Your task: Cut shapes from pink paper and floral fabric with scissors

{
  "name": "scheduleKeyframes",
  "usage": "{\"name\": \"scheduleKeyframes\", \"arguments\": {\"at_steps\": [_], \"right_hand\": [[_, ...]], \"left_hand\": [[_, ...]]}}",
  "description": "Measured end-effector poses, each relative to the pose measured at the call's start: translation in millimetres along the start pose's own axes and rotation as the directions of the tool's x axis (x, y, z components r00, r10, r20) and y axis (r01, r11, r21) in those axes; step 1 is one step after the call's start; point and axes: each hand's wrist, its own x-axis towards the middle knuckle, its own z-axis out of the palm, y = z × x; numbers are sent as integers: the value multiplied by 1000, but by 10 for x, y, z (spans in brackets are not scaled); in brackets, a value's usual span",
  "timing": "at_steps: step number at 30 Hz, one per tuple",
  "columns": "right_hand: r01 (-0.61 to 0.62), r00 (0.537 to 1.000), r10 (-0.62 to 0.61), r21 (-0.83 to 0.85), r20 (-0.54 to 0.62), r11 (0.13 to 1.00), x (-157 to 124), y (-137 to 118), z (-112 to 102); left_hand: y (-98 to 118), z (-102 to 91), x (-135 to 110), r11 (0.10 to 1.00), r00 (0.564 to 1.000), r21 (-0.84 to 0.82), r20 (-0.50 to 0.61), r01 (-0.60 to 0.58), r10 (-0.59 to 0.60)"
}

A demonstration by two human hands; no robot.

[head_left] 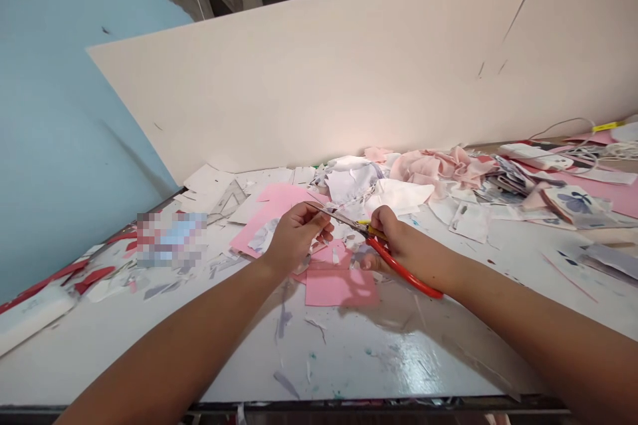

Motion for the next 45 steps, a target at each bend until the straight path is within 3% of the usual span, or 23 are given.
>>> {"name": "scheduleKeyframes", "arguments": {"at_steps": [8,20,29,34,45], "right_hand": [[-42,999,39,76,36,996,-5,-73,-19],[-44,999,43,-96,-16,994,-12,-53,-35],[24,999,-20,-142,32,990,-43,-116,-60],[33,995,-18,-149,100,988,-61,-122,-68],[29,991,-2,-201,130,979,-56,-114,-61]], "left_hand": [[-3,-8,-4,999,999,32,18,28,-29],[12,-16,-4,999,998,45,52,27,-29],[-2,-33,9,999,996,-1,80,44,-44],[-5,-32,13,999,996,-7,74,44,-43],[-10,-16,20,998,997,-42,68,40,-37]]}}
